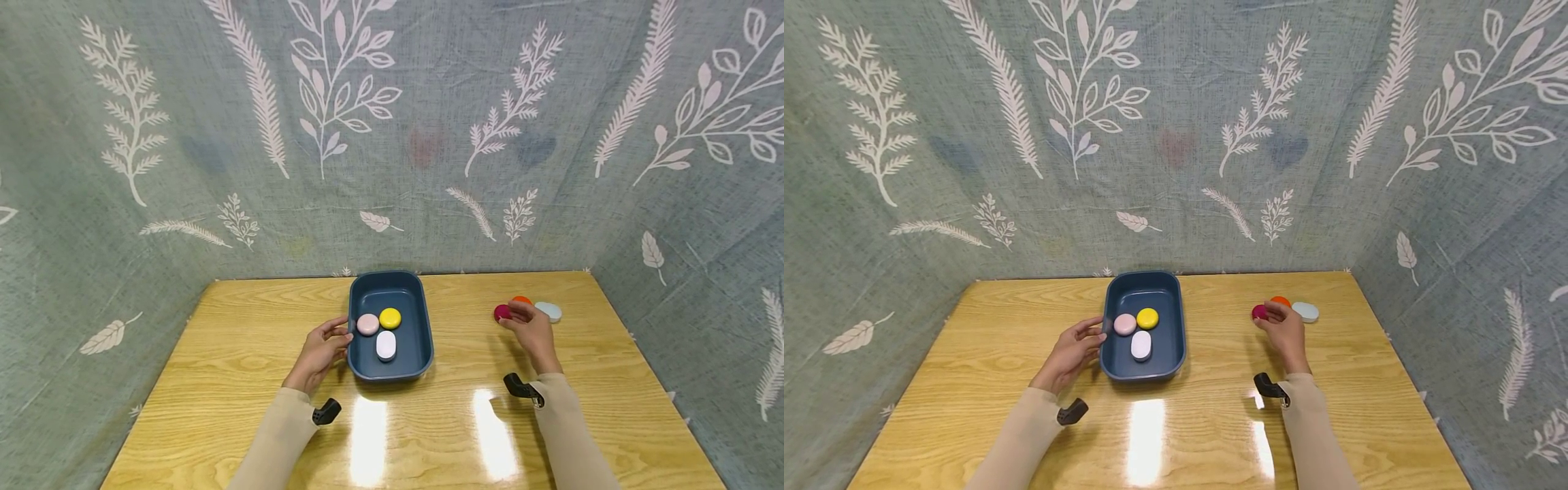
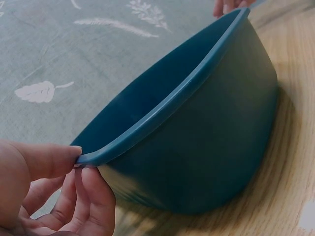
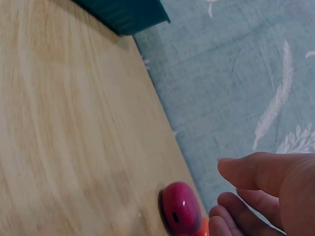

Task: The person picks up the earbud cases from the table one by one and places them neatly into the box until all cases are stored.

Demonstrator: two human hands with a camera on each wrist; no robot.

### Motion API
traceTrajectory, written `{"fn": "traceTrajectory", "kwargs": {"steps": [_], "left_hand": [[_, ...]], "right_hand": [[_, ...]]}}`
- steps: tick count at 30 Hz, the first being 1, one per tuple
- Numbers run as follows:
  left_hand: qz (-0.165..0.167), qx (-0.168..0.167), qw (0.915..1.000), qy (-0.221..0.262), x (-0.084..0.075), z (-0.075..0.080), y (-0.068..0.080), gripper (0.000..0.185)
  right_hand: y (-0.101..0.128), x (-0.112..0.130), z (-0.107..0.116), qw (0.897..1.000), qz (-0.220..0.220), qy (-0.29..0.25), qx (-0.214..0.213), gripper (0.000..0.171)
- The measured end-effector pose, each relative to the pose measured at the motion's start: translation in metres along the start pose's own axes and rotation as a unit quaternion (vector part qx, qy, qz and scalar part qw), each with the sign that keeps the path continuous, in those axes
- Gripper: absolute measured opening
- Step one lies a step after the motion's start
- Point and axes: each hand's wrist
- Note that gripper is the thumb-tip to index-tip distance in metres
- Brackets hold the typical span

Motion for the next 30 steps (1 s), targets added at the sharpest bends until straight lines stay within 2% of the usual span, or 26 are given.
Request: {"fn": "traceTrajectory", "kwargs": {"steps": [5, 12, 19, 30], "left_hand": [[-0.003, 0.001, 1.0, -0.001, 0.001, 0.001, 0.001, 0.05], [0.002, -0.001, 1.0, -0.001, 0.0, 0.001, 0.001, 0.049], [0.001, -0.002, 1.0, -0.003, -0.001, 0.0, 0.001, 0.05], [0.006, -0.008, 0.9999, -0.006, -0.001, -0.001, 0.002, 0.05]], "right_hand": [[0.001, -0.005, 0.001, 1.0, -0.009, 0.018, -0.015, 0.05], [-0.002, -0.015, 0.003, 0.998, 0.009, 0.041, -0.05, 0.048], [-0.008, -0.025, 0.002, 0.995, 0.005, 0.064, -0.072, 0.045], [-0.017, -0.03, -0.007, 0.994, 0.003, 0.085, -0.072, 0.049]]}}
Point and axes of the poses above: each hand's wrist, its own y-axis away from the middle knuckle, its own z-axis out of the back of the hand, x = y × z, and after that the axes turned 6 degrees about y, right-handed
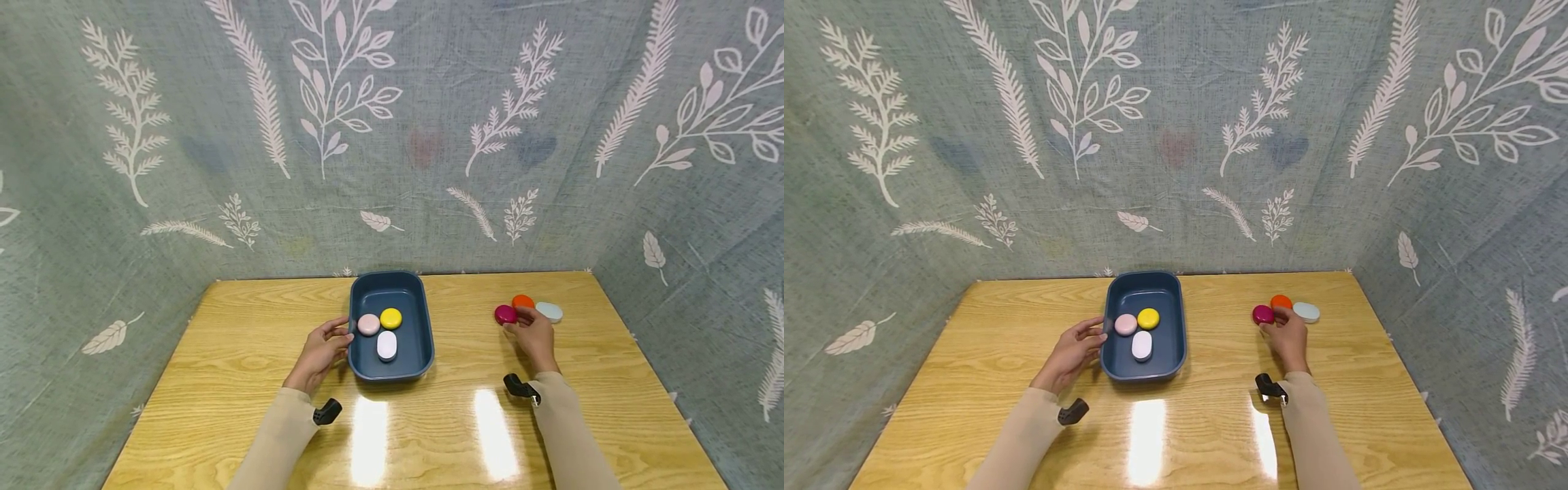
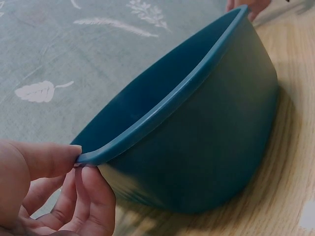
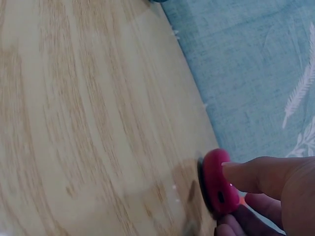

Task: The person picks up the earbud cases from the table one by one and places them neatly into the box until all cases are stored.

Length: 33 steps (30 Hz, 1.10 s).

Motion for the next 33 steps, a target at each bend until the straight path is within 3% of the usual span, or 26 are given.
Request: {"fn": "traceTrajectory", "kwargs": {"steps": [15, 33], "left_hand": [[0.004, 0.001, 1.0, 0.0, -0.001, 0.001, 0.001, 0.05], [0.0, 0.003, 1.0, 0.003, 0.001, 0.002, -0.002, 0.05]], "right_hand": [[-0.006, 0.01, -0.01, 0.996, 0.036, 0.084, 0.016, 0.055], [-0.005, 0.009, -0.012, 0.991, 0.066, 0.116, 0.028, 0.052]]}}
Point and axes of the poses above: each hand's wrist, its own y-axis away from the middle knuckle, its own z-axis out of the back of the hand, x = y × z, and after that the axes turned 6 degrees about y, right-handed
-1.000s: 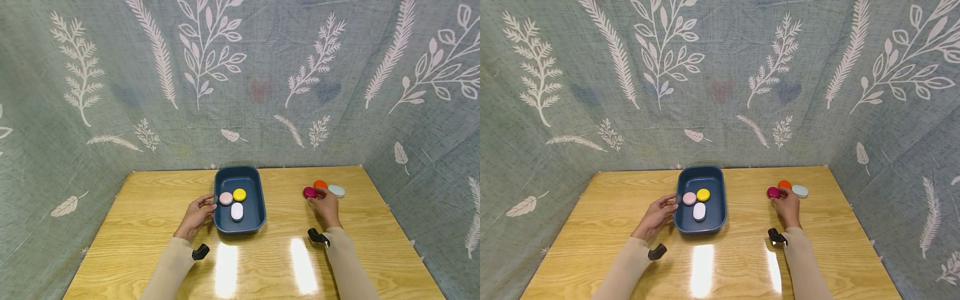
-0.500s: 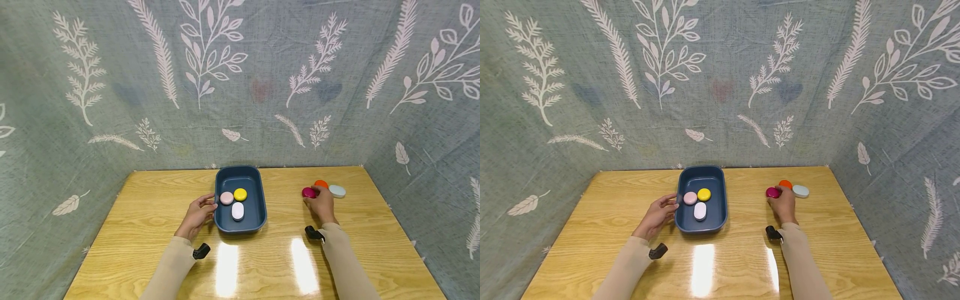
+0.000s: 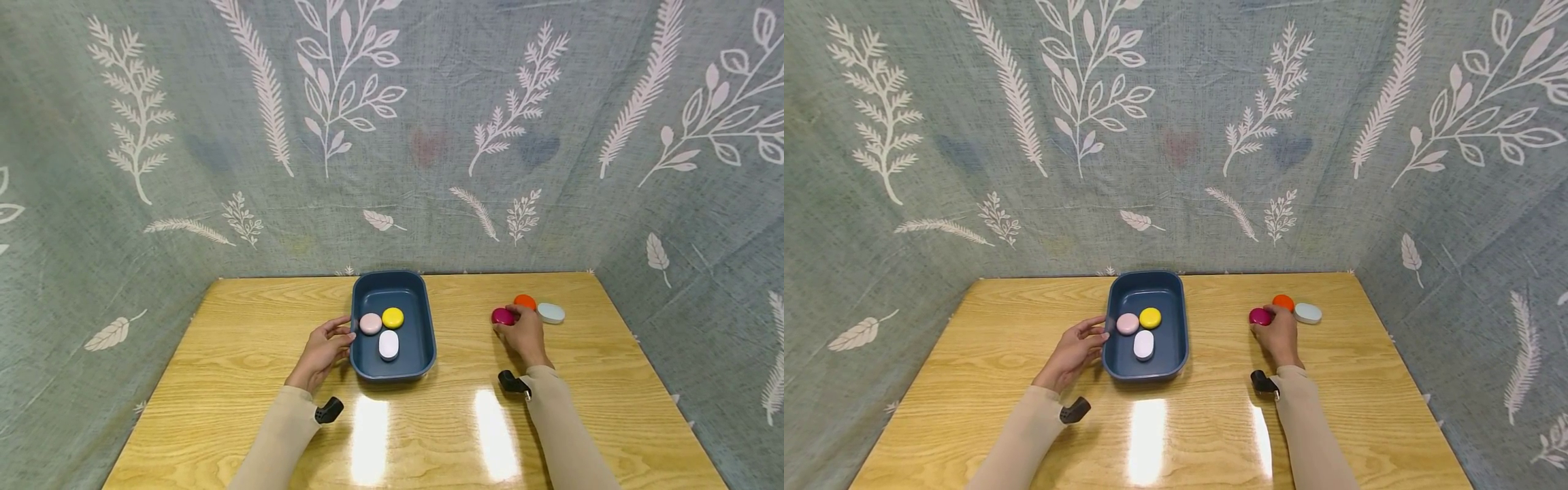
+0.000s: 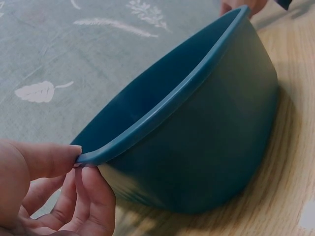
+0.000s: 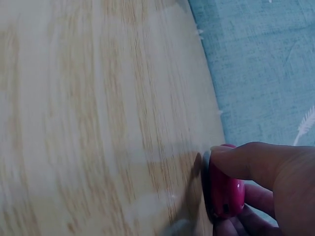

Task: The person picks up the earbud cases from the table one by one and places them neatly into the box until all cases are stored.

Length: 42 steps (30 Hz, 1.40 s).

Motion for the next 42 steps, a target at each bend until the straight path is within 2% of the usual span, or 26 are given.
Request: {"fn": "traceTrajectory", "kwargs": {"steps": [7, 16, 24, 42], "left_hand": [[0.001, -0.001, 1.0, -0.002, 0.0, 0.0, 0.0, 0.049], [-0.001, -0.002, 1.0, -0.005, 0.0, 0.0, 0.0, 0.049], [0.0, -0.001, 1.0, -0.006, 0.0, 0.0, 0.001, 0.049], [-0.002, -0.001, 1.0, 0.005, 0.0, -0.001, 0.0, 0.05]], "right_hand": [[0.002, 0.002, 0.0, 1.0, 0.002, -0.022, -0.003, 0.053], [0.004, 0.021, 0.004, 0.998, -0.012, -0.062, 0.026, 0.057], [0.003, 0.034, 0.007, 0.996, -0.008, -0.081, 0.027, 0.058], [0.005, 0.059, 0.007, 0.997, 0.039, -0.06, 0.022, 0.054]]}}
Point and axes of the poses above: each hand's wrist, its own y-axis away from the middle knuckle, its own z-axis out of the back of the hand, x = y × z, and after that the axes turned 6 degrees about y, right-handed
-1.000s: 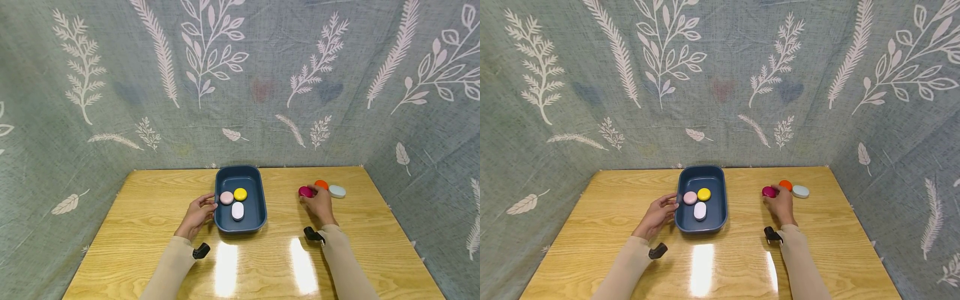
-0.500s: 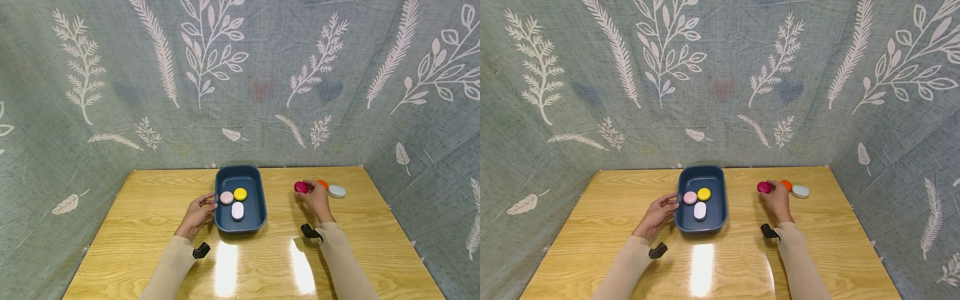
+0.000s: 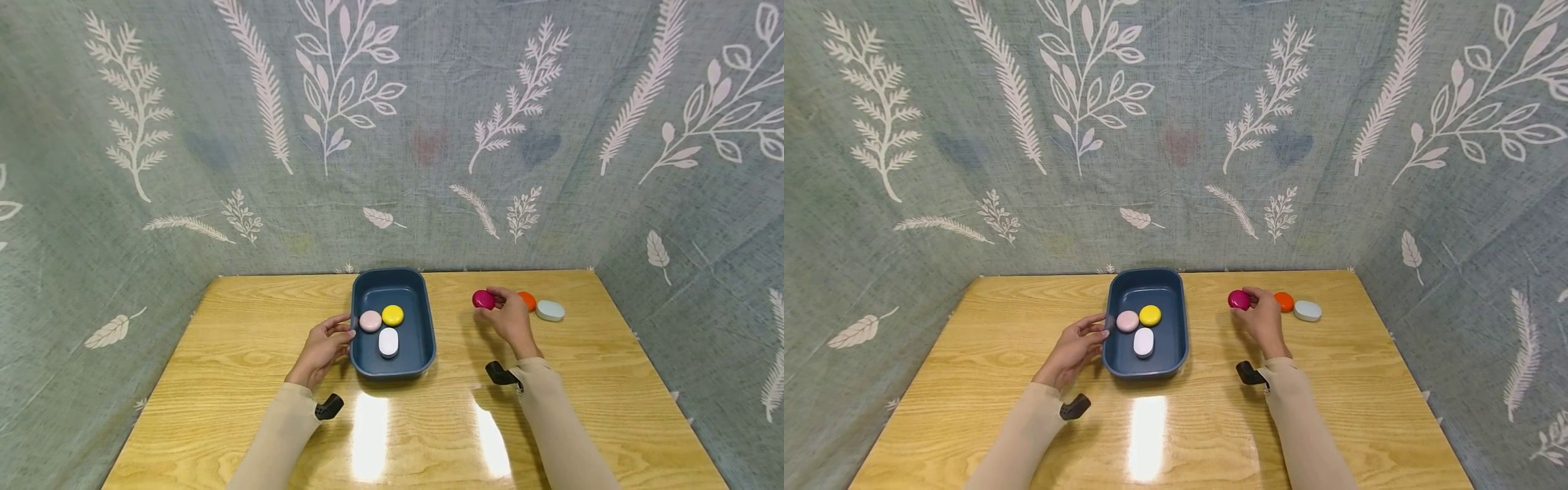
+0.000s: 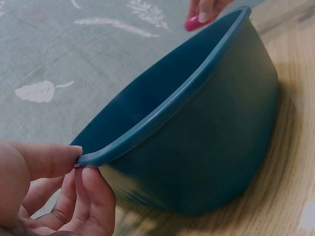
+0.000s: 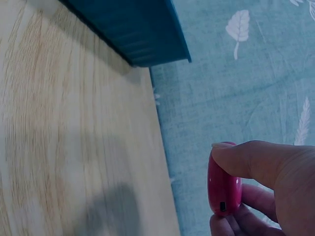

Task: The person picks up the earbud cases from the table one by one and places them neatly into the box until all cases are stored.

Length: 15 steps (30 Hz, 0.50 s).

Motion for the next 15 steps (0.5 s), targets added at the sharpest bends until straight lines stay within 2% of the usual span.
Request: {"fn": "traceTrajectory", "kwargs": {"steps": [7, 15], "left_hand": [[-0.006, 0.007, 1.0, 0.003, 0.0, 0.0, 0.001, 0.051], [0.003, -0.001, 1.0, 0.0, 0.0, 0.001, 0.0, 0.051]], "right_hand": [[-0.001, 0.008, -0.006, 1.0, 0.012, -0.001, -0.001, 0.053], [0.001, 0.015, -0.016, 1.0, 0.029, -0.01, -0.004, 0.054]]}}
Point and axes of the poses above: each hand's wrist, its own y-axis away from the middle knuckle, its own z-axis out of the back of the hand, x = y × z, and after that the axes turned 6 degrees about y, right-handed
